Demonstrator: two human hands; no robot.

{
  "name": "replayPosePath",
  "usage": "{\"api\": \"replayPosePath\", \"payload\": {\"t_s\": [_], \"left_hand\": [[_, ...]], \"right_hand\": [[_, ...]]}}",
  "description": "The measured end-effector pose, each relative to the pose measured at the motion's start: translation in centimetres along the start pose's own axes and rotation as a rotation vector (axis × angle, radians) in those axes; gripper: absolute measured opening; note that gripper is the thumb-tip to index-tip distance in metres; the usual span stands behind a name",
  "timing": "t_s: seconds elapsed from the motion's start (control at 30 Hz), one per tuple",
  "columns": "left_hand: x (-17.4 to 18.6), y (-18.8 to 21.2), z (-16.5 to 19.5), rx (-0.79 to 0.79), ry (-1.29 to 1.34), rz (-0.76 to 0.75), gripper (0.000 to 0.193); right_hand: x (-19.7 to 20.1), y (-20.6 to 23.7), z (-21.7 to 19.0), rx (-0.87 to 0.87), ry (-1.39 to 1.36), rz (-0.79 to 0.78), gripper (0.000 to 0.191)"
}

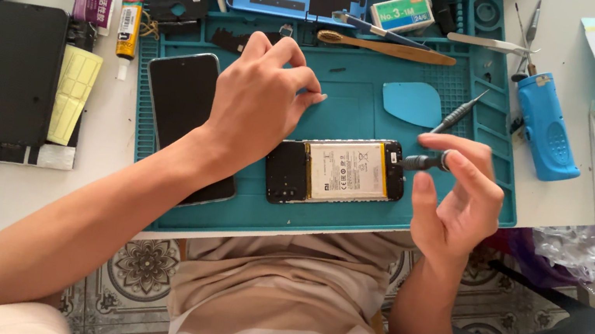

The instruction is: The person works on a disassembled smartphone on a teal repair mat. They use a screwdriver on the phone's internals, pry at the battery with a small tool, and finally hold the phone while scraping along the battery edge with a wooden stick to work the battery loose.

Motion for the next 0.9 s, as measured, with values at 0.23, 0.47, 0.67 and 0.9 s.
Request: {"api": "replayPosePath", "payload": {"t_s": [0.23,0.47,0.67,0.9], "left_hand": [[-0.9,-0.1,-0.3,-0.03,0.032,-0.028,0.01],[-0.6,-0.2,0.0,-0.017,0.234,0.029,0.008],[0.2,-0.6,-0.4,0.016,0.486,0.067,0.014],[0.4,-1.0,-2.0,0.131,0.713,0.114,0.032]], "right_hand": [[0.4,0.3,1.0,-0.087,0.033,0.064,0.044],[0.5,0.3,1.3,-0.049,-0.097,0.041,0.046],[0.3,0.0,0.1,0.01,-0.011,-0.032,0.046],[0.7,-0.5,-0.1,0.038,0.091,0.056,0.061]]}}
Point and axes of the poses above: each hand's wrist, its own y-axis away from the middle knuckle, its own x-axis out of the back of the hand, z = x × y, the point moved 6 cm from there along -y, towards the middle knuckle, and after that the axes turned 4 degrees about y, right-handed, at the moved point
